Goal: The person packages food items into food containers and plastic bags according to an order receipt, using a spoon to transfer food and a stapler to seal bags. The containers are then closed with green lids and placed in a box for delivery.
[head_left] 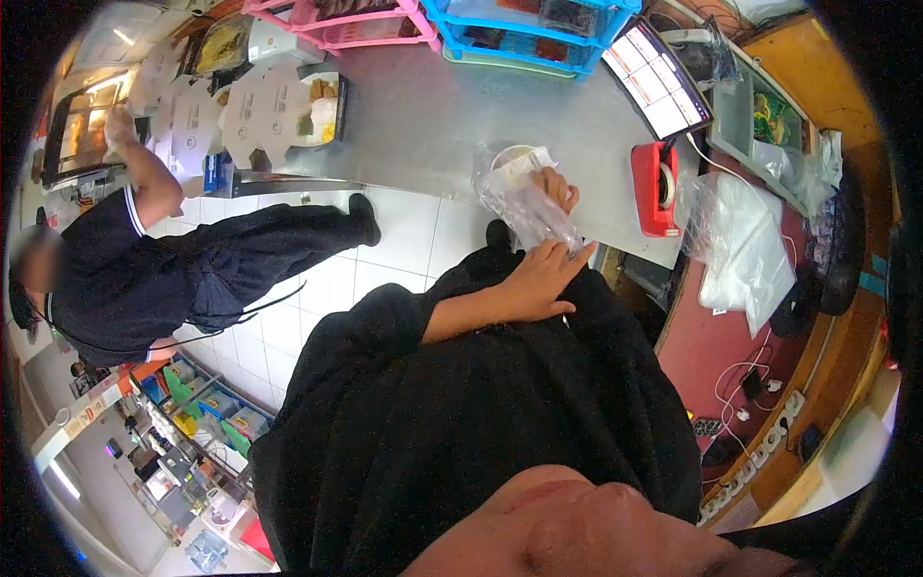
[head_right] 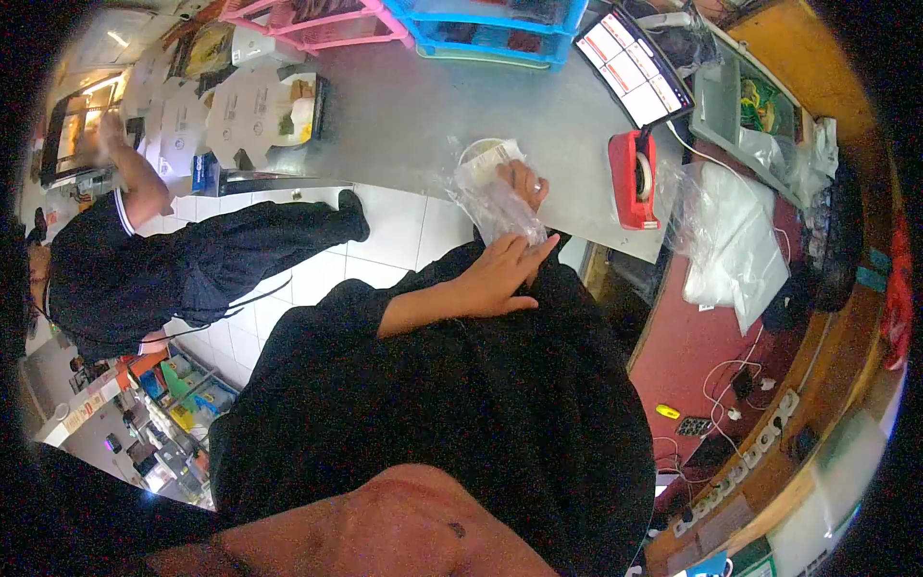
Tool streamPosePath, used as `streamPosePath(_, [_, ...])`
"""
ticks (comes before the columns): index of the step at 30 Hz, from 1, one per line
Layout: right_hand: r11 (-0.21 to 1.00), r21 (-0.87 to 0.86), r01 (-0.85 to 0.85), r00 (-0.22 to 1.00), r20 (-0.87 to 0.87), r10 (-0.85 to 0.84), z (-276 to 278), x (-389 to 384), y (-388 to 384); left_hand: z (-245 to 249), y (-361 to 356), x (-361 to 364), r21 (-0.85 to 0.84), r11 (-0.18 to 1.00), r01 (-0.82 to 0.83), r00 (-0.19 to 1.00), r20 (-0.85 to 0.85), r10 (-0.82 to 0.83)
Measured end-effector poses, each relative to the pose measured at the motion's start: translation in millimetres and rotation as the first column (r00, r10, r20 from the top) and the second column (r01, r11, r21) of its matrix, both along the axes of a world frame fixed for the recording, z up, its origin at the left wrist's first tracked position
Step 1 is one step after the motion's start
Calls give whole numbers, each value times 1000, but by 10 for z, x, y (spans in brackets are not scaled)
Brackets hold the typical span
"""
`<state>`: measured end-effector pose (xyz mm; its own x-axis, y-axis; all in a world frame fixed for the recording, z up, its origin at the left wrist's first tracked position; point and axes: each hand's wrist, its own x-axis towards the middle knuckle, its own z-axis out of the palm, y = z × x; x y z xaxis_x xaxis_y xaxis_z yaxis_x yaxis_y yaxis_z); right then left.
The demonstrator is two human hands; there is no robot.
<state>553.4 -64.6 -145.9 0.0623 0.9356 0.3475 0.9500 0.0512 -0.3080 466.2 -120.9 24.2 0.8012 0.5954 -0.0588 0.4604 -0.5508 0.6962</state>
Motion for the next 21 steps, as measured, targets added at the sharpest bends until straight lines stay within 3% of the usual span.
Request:
streamPosePath(3, [989, -2, 145, 989, 19, -145, 108, 47, 63, 8, 13, 33, -9, 1000, -1, 1000, 19, 1])
streamPosePath(7, [982, 72, 177, 982, -71, -172, 141, 45, 103, 20, 8, 95, 22, 1000, -11, 999, 35, 10])
streamPosePath(9, [967, -105, 231, 973, 4, -232, 37, 32, 108, 6, -46, 188, 29, 999, 24, 999, 42, -25])
streamPosePath(12, [935, -124, 332, 943, 39, -330, -112, -97, 121, -63, -181, 288, 105, 991, 86, 996, -40, -82])
streamPosePath(21, [974, -66, 217, 976, 27, -215, -22, -188, 86, -96, -242, 382, 33, 989, 144, 974, -181, -136])
